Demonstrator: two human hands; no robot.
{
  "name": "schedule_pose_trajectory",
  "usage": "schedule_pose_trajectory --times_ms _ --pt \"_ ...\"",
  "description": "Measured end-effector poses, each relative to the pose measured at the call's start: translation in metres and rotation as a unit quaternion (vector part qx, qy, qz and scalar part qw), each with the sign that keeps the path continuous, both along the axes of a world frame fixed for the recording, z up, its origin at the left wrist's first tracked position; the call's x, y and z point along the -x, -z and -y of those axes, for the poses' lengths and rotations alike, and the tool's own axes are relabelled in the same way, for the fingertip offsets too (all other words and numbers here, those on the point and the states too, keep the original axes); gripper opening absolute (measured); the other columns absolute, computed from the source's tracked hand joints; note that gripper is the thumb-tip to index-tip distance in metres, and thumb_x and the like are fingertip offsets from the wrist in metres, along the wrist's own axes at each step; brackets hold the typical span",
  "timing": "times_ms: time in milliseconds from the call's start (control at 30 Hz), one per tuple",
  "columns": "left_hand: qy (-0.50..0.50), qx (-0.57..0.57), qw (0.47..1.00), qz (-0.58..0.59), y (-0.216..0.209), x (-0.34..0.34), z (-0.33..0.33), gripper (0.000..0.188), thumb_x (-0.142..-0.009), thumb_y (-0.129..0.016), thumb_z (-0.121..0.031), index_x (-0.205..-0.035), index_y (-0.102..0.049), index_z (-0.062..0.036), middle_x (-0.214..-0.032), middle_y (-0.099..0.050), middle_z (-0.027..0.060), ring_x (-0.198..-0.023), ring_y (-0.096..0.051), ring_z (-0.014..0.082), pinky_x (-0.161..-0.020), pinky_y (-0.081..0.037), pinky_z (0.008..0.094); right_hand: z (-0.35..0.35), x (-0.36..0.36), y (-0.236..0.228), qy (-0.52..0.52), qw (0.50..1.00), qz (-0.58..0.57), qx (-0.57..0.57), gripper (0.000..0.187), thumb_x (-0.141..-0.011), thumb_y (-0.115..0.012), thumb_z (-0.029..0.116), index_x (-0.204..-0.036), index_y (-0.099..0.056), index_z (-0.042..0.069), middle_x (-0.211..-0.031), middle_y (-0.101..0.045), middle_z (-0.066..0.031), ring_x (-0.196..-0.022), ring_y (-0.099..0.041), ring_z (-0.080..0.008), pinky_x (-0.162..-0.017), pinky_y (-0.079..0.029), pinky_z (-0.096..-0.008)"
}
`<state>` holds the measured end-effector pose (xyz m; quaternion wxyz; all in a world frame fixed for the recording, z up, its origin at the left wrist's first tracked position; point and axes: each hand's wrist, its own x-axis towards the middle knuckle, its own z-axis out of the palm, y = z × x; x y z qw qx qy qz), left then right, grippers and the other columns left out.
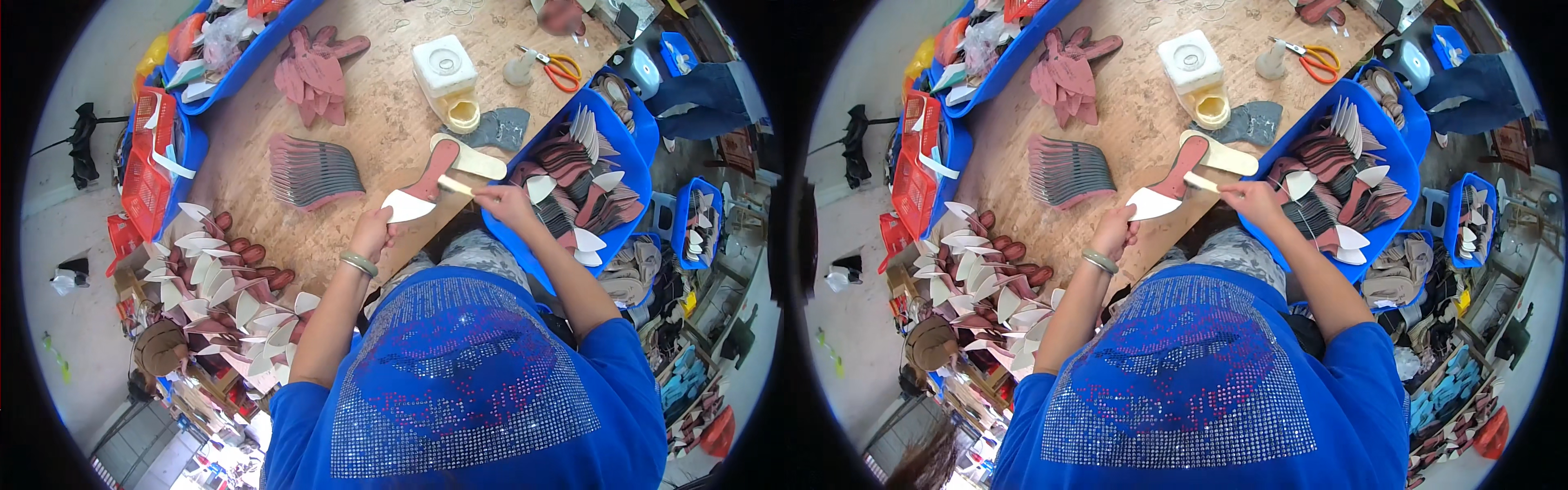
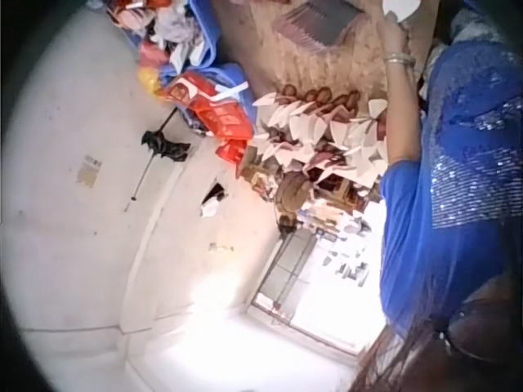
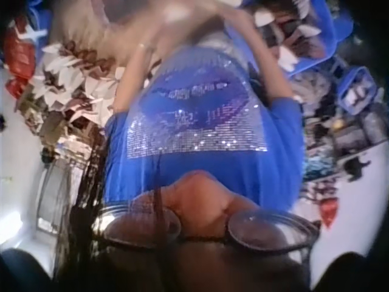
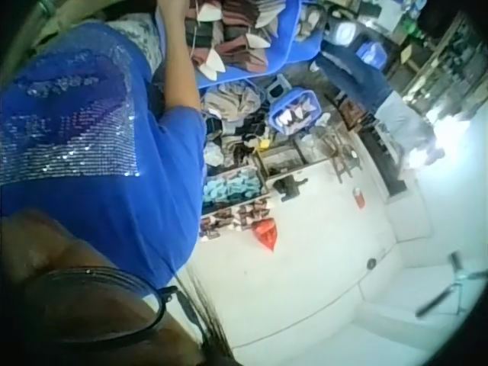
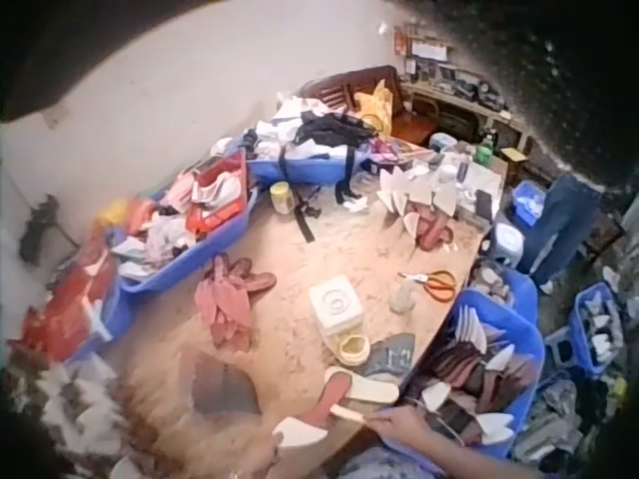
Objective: The person applies glue to the bottom of a shoe sole using a brush and then presses it onto a shoe upper. The person repeats this process for multiple shoe parts, picking up new soles and uppers from piles on the table and placing the assembled shoes into a blue bin.
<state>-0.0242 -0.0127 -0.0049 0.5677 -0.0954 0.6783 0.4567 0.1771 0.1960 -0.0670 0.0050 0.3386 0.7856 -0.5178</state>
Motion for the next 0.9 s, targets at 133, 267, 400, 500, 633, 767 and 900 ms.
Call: schedule_pose_trajectory --times_ms 133,267,400,500,633,767,900 --pt "0.048 0.009 0.998 -0.025 0.005 0.006 0.003 0.022 -0.091 -0.047 -0.021 -0.077 -0.051 -0.0055 -0.053 -0.046 0.0005 -0.04 -0.038 0.0095 -0.036 -0.033 0.0244 -0.027 0.006 0.016 0.017 0.997 0.046 -0.054 0.022 -0.079 -0.066 0.03 -0.096 -0.073 0.017 -0.076 -0.068 -0.0138 -0.065 -0.066 -0.0244 -0.064 -0.052 -0.0341" --pt "0.075 0.006 0.995 -0.063 0.005 0.007 0.003 0.021 -0.091 -0.046 -0.02 -0.081 -0.054 -0.0037 -0.053 -0.045 0.0007 -0.04 -0.038 0.0093 -0.036 -0.032 0.0242 -0.049 0.024 0.013 0.009 0.99 0.09 -0.112 0.021 -0.079 -0.063 0.032 -0.093 -0.074 0.019 -0.079 -0.067 -0.0131 -0.069 -0.066 -0.0292 -0.065 -0.052 -0.0376" --pt "0.077 0.005 0.994 -0.077 0.004 0.004 0.002 0.022 -0.091 -0.045 -0.02 -0.089 -0.057 -0.0016 -0.054 -0.045 0.0002 -0.04 -0.037 0.0089 -0.036 -0.032 0.0241 -0.062 0.044 0.017 -0.022 0.974 0.053 -0.218 0.02 -0.079 -0.062 0.031 -0.09 -0.074 0.019 -0.081 -0.068 -0.0123 -0.073 -0.066 -0.0291 -0.068 -0.053 -0.0394" --pt "0.081 0.008 0.993 -0.081 0.003 0.0 -0.001 0.022 -0.091 -0.045 -0.019 -0.094 -0.058 -0.0012 -0.055 -0.045 -0.0002 -0.041 -0.037 0.0086 -0.037 -0.032 0.0241 -0.062 0.058 0.023 -0.049 0.964 0.05 -0.256 0.02 -0.081 -0.06 0.031 -0.09 -0.074 0.019 -0.08 -0.068 -0.011 -0.072 -0.066 -0.0288 -0.068 -0.053 -0.0402" --pt "0.082 0.012 0.992 -0.1 0.007 -0.003 0.0 0.022 -0.091 -0.045 -0.019 -0.093 -0.058 -0.0013 -0.055 -0.045 -0.0003 -0.042 -0.038 0.0084 -0.037 -0.032 0.0241 -0.048 0.067 0.014 -0.085 0.961 0.015 -0.264 0.021 -0.081 -0.058 0.031 -0.09 -0.073 0.019 -0.078 -0.068 -0.0107 -0.071 -0.066 -0.0292 -0.066 -0.053 -0.0413" --pt "0.068 0.012 0.992 -0.106 0.006 -0.007 -0.001 0.022 -0.091 -0.045 -0.02 -0.089 -0.057 -0.0015 -0.055 -0.046 0.0002 -0.042 -0.039 0.009 -0.037 -0.033 0.0245 -0.024 0.055 -0.002 -0.118 0.955 -0.01 -0.27 0.02 -0.081 -0.059 0.03 -0.089 -0.073 0.019 -0.076 -0.068 -0.0103 -0.069 -0.066 -0.0292 -0.064 -0.052 -0.0416" --pt "0.075 0.011 0.99 -0.115 0.005 -0.011 -0.002 0.022 -0.091 -0.046 -0.02 -0.084 -0.056 -0.002 -0.055 -0.047 0.0008 -0.041 -0.04 0.0098 -0.037 -0.033 0.025 0.006 0.049 -0.009 -0.111 0.962 -0.056 -0.242 0.018 -0.08 -0.06 0.029 -0.087 -0.073 0.017 -0.074 -0.067 -0.0103 -0.066 -0.065 -0.0286 -0.061 -0.052 -0.0404"
